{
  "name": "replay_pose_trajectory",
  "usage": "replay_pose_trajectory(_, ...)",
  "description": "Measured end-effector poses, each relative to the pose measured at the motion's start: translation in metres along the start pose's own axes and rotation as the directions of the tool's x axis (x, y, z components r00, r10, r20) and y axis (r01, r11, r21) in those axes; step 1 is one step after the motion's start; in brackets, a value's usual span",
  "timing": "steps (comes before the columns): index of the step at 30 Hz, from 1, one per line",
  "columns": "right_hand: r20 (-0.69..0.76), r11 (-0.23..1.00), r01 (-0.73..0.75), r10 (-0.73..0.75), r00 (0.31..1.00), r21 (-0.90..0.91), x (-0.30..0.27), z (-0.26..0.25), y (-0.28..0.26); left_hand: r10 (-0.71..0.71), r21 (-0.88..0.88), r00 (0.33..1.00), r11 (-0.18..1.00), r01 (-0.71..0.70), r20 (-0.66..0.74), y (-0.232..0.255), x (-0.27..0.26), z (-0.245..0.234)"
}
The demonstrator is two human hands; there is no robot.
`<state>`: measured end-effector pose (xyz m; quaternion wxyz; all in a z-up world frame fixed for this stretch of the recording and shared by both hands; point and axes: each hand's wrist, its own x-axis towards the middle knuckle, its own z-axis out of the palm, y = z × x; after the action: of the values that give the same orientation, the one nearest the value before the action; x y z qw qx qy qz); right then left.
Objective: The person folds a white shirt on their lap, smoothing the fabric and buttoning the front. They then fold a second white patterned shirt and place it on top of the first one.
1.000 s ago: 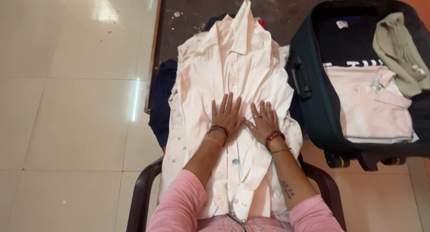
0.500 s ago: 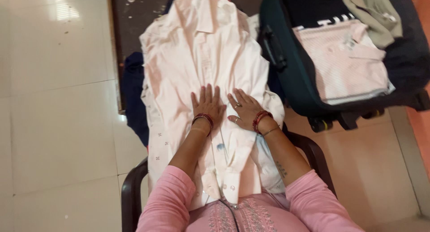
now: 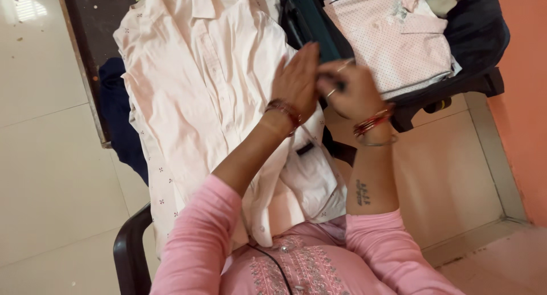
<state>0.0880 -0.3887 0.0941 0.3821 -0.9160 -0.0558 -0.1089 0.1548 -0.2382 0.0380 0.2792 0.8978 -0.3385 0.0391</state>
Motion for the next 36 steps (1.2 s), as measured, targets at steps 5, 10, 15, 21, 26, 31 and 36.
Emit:
replay_pose_trajectory(5,-0.117,0.933,-0.318,0.302,0.946,-0.166,0.019,-0.058,0.053,0.193,0.054,0.960,0.977,-0.208,0.202,0.056,0.050,0.020)
replay_pose_trajectory(10,0.237,0.846,-0.294,0.428,0.872,-0.446,0.030,-0.055,0.125,0.140,0.250,0.844,0.919,-0.306,0.518,0.085,0.060,0.030)
replay_pose_trajectory(15,0.274,0.754,-0.185,0.439,0.856,-0.630,0.028,-0.018,0.152,0.130,0.123,0.901,0.973,-0.197,0.415,0.079,0.055,0.033)
replay_pose_trajectory(21,0.285,0.619,-0.227,0.616,0.734,-0.752,0.040,-0.003,0.160,0.116,0.131,0.955,0.979,-0.157,0.274,0.077,0.045,0.045)
replay_pose_trajectory(26,0.269,0.613,-0.183,0.570,0.776,-0.768,0.031,-0.004,0.161,0.085,0.146,0.930,0.979,-0.145,0.357,0.076,0.046,0.046)
replay_pose_trajectory(31,0.042,0.696,-0.406,0.530,0.847,-0.592,0.027,-0.033,0.119,0.080,0.096,0.939,0.988,-0.118,0.334,0.070,0.054,0.049)
replay_pose_trajectory(36,-0.195,0.912,-0.378,0.404,0.894,0.159,0.004,-0.067,0.098,0.105,-0.096,0.986,0.991,-0.093,0.129,0.065,0.075,0.038)
